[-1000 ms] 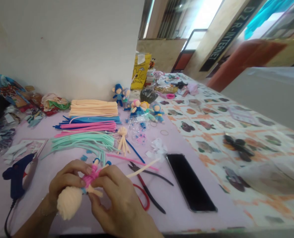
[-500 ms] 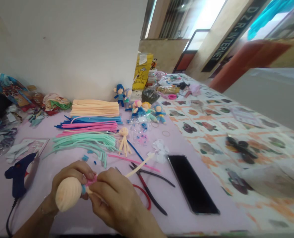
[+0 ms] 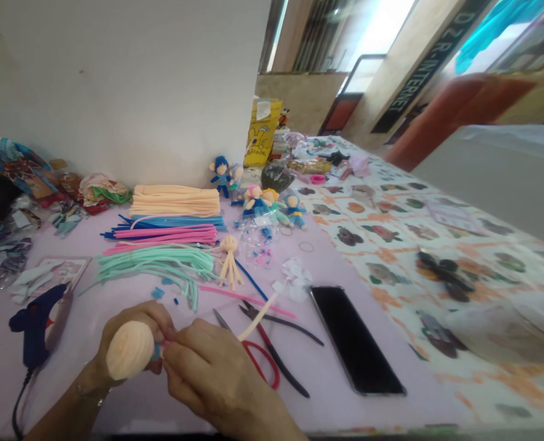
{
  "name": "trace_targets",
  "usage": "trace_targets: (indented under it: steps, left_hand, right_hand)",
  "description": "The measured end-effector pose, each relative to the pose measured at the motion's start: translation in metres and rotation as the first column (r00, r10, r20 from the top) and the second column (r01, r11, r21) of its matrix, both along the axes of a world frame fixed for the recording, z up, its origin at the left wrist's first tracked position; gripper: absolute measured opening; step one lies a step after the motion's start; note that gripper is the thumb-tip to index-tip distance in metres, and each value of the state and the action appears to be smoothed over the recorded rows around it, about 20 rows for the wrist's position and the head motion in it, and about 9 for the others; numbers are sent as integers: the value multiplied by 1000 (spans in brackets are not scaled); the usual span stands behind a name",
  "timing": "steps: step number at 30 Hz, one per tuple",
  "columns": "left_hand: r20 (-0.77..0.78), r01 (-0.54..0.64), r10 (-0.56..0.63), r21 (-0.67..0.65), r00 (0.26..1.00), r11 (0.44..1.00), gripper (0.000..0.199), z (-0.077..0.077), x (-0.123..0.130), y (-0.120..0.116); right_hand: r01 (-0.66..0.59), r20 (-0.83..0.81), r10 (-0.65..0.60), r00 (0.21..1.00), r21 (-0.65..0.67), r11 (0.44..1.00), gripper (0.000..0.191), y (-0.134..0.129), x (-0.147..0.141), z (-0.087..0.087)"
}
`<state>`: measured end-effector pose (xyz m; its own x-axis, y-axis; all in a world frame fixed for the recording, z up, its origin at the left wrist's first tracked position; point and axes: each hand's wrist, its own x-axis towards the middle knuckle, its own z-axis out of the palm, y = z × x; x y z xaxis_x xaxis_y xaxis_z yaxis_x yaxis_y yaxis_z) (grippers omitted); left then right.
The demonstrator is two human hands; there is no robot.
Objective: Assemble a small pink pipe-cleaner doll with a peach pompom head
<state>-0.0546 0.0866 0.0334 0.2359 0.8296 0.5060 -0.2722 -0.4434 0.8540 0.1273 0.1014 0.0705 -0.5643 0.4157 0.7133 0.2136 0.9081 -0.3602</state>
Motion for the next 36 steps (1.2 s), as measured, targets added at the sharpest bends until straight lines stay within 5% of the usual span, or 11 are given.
trace_targets:
  steps: [18,36]
  left_hand:
    - [20,-25,32,-288,999,957,35,-1,1,-1]
    - [96,53,-28,-274,995,960,31,-5,0,-1]
  right_hand:
    - [91,-13,-91,996,67,994,10,-4,2,5]
    - [47,-27,-49,998,-73,996,6,-4,0,9]
